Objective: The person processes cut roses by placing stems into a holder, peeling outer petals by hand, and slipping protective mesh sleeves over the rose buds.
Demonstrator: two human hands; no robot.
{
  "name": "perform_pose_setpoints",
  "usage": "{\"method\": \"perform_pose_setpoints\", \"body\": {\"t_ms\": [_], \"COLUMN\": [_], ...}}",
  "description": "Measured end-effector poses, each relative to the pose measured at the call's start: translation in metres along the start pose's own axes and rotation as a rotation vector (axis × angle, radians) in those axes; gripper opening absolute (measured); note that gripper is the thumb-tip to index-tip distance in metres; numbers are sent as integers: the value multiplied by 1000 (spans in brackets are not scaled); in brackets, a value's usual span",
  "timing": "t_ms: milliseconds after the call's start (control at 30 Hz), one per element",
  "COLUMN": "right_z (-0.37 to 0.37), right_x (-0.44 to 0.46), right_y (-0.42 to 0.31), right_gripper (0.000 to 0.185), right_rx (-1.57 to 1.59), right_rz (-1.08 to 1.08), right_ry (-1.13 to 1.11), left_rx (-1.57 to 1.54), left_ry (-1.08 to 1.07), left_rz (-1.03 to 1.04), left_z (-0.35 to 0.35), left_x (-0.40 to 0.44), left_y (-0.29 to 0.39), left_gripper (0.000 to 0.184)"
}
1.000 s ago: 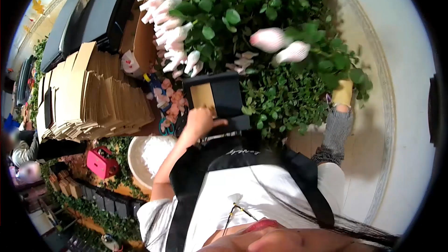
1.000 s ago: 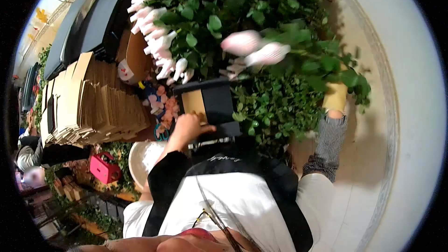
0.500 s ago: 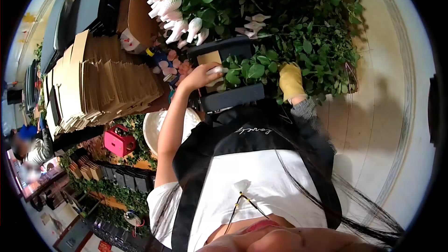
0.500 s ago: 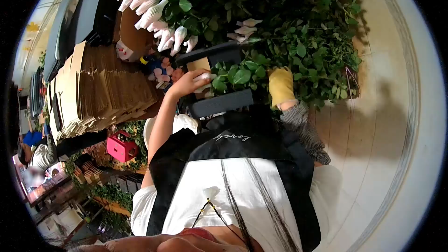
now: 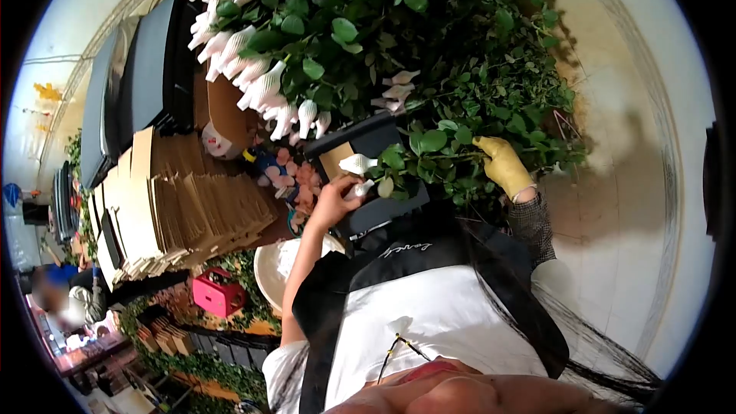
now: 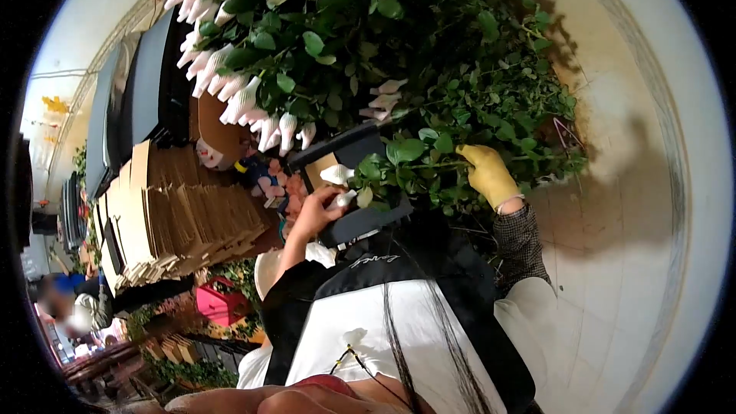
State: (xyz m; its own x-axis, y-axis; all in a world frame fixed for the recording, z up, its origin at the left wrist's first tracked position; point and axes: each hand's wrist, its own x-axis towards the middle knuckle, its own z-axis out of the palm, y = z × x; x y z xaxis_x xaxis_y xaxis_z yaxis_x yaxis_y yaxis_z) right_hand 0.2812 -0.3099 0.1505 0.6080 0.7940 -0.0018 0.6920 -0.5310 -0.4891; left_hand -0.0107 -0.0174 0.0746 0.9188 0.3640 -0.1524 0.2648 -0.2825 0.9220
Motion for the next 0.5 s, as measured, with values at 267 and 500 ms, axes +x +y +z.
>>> {"method": "perform_pose_setpoints", "body": {"t_ms": [267,500], "right_z": [-111,-46], "right_x": [-26,24], "right_y": [38,-21], "right_gripper": [45,41], "right_rx": [-233,-314], "right_rz": [245,-51], "right_ry": [714,317], "left_rx": [94,24], "left_ry": [61,-12], "left_rz": [10,102], "left_z": [7,4], "left_x": [1,-2], "left_y": [12,-2], "left_gripper": [32,25]}}
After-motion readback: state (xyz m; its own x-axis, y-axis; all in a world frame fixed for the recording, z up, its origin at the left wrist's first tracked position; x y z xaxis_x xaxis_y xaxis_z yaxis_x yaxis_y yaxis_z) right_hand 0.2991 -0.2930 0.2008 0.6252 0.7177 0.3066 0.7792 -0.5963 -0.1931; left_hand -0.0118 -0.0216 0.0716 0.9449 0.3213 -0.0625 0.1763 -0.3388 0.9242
